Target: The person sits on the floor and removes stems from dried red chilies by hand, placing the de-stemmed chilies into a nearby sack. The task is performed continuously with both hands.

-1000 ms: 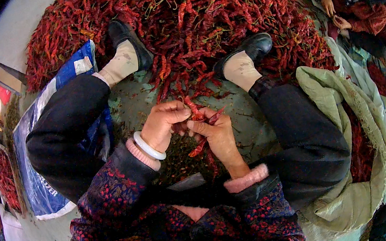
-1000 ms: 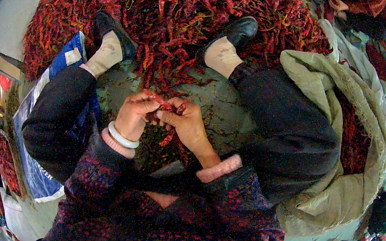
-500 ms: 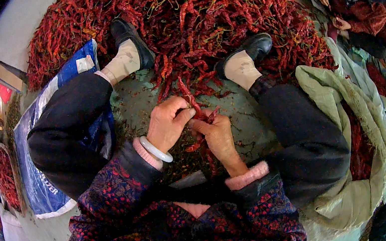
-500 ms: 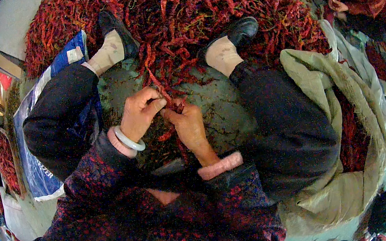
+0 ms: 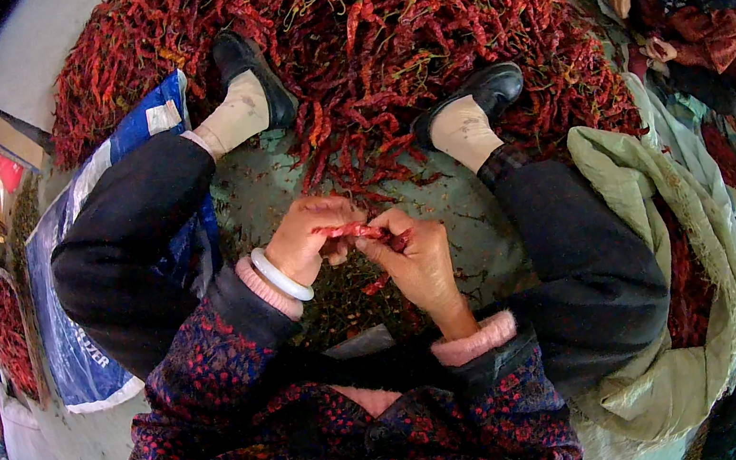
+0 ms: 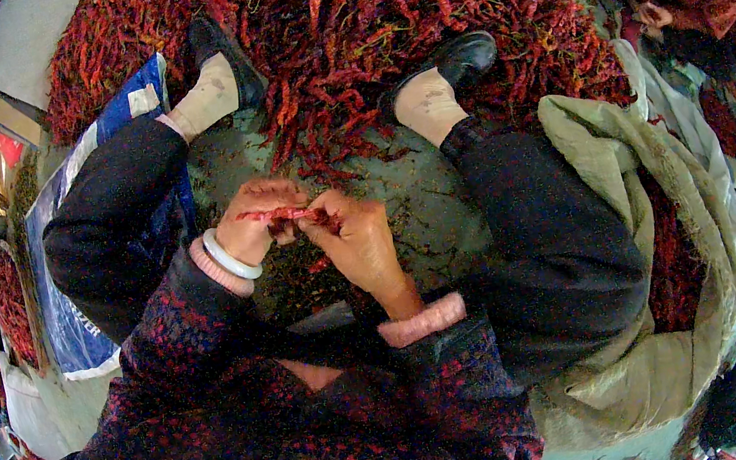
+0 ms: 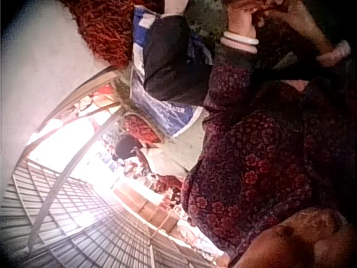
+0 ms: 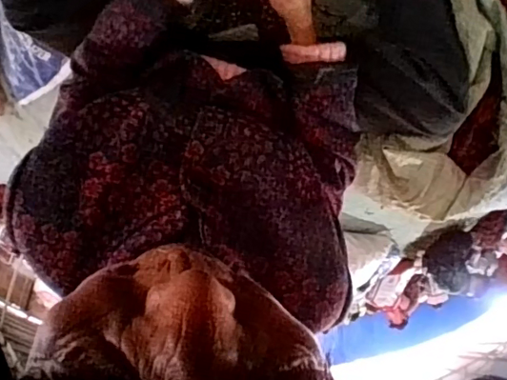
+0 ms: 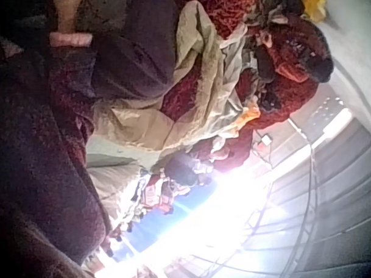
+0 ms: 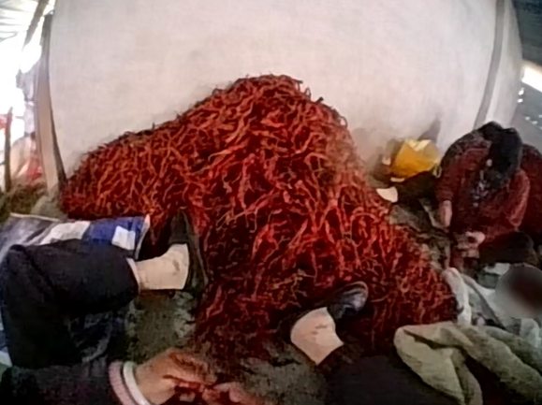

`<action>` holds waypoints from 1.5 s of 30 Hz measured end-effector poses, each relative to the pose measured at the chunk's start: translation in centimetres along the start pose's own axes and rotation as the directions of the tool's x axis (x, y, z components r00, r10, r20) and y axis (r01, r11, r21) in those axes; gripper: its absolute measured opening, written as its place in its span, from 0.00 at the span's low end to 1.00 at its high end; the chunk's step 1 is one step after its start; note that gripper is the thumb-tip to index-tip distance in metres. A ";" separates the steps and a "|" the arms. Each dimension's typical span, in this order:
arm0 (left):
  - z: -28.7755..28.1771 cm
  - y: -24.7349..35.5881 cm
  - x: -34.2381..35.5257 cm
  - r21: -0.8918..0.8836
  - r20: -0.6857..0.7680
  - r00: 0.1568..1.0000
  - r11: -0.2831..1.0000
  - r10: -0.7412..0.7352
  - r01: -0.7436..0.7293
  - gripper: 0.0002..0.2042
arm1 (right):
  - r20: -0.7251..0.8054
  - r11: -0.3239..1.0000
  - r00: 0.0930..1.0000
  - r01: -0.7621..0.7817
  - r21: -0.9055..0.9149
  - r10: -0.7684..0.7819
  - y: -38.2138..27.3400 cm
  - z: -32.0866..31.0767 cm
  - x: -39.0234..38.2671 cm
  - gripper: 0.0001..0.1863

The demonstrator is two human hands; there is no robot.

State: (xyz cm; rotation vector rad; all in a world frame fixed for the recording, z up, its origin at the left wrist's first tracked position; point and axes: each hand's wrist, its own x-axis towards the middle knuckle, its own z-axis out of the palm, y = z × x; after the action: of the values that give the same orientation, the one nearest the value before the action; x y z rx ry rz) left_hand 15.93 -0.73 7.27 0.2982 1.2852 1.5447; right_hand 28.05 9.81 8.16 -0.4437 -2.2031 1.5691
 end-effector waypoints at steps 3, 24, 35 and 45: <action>-0.8 -0.9 0.1 -0.107 0.051 0.991 0.986 -0.120 0.125 0.07 | 0.033 0.982 0.987 0.159 -0.106 -0.156 0.7 0.1 -0.3 0.07; -0.2 2.9 -2.6 0.602 -0.060 0.992 0.796 0.115 -0.056 0.09 | 0.239 0.519 0.855 -0.478 0.709 0.461 1.0 -1.0 0.5 0.08; 1.9 3.5 -2.1 0.764 0.557 0.628 -0.040 0.543 -0.644 0.07 | 0.330 0.517 0.815 -0.563 0.645 0.477 0.7 -1.1 0.5 0.07; 1.6 3.2 -2.0 0.760 0.538 0.642 0.014 0.547 -0.649 0.08 | 0.329 0.496 0.803 -0.574 0.651 0.498 0.4 -0.9 0.5 0.06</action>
State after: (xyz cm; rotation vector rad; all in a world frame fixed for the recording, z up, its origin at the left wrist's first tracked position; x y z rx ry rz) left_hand 16.15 -1.06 11.37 1.9424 2.0281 1.1317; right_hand 28.06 10.93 8.09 -0.8544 -1.2996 2.6790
